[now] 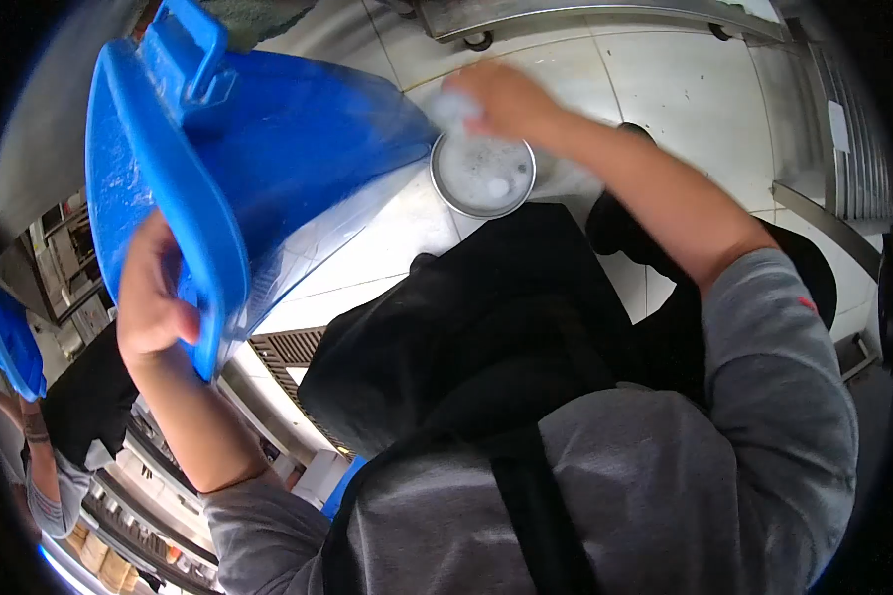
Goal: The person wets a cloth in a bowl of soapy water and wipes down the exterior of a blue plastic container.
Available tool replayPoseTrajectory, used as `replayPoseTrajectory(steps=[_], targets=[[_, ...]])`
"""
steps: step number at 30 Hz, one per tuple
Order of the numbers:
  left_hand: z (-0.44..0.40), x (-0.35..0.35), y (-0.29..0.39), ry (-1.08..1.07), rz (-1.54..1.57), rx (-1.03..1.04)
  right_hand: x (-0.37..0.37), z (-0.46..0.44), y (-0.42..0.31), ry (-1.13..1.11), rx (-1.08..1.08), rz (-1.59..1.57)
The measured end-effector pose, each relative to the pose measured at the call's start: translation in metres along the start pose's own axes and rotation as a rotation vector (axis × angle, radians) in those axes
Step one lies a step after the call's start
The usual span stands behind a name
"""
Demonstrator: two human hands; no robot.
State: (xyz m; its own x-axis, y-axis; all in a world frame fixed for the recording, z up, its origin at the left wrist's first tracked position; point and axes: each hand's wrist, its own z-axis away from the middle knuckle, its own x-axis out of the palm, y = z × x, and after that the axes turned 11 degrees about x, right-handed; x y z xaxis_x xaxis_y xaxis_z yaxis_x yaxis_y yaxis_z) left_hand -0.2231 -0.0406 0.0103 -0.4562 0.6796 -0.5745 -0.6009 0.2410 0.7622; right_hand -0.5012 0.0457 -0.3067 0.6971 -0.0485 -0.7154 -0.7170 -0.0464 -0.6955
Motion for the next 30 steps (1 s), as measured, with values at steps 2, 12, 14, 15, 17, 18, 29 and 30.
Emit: replayPoseTrajectory(steps=[2, 12, 14, 15, 17, 18, 29, 30], targets=[[-0.01, -0.023, 0.002, -0.099, 0.013, 0.198, 0.042, 0.023, -0.022, -0.31, -0.06, 0.083], [-0.091, -0.007, 0.036, 0.611, -0.152, 0.66, 0.085, 0.088, 0.002, -0.379, 0.194, 0.201], [-0.096, -0.021, 0.026, 0.445, -0.354, 0.716, 0.086, 0.083, 0.0, -0.387, 0.236, 0.215], [-0.097, -0.028, 0.021, 0.273, -0.402, 0.735, 0.083, 0.081, -0.002, -0.393, 0.236, 0.233], [-0.099, -0.032, 0.015, -0.082, -0.492, 0.755, 0.091, 0.081, 0.003, -0.405, 0.245, 0.244], [-0.099, -0.033, 0.012, -0.09, -0.492, 0.757, 0.099, 0.078, 0.005, -0.374, 0.388, 0.183], [-0.144, -0.082, -0.027, -0.059, 0.027, 0.422, 0.07, 0.096, 0.029, -0.294, 0.297, 0.425], [-0.152, -0.087, -0.04, -0.058, 0.027, 0.423, 0.067, 0.099, 0.031, -0.257, 0.326, 0.392]])
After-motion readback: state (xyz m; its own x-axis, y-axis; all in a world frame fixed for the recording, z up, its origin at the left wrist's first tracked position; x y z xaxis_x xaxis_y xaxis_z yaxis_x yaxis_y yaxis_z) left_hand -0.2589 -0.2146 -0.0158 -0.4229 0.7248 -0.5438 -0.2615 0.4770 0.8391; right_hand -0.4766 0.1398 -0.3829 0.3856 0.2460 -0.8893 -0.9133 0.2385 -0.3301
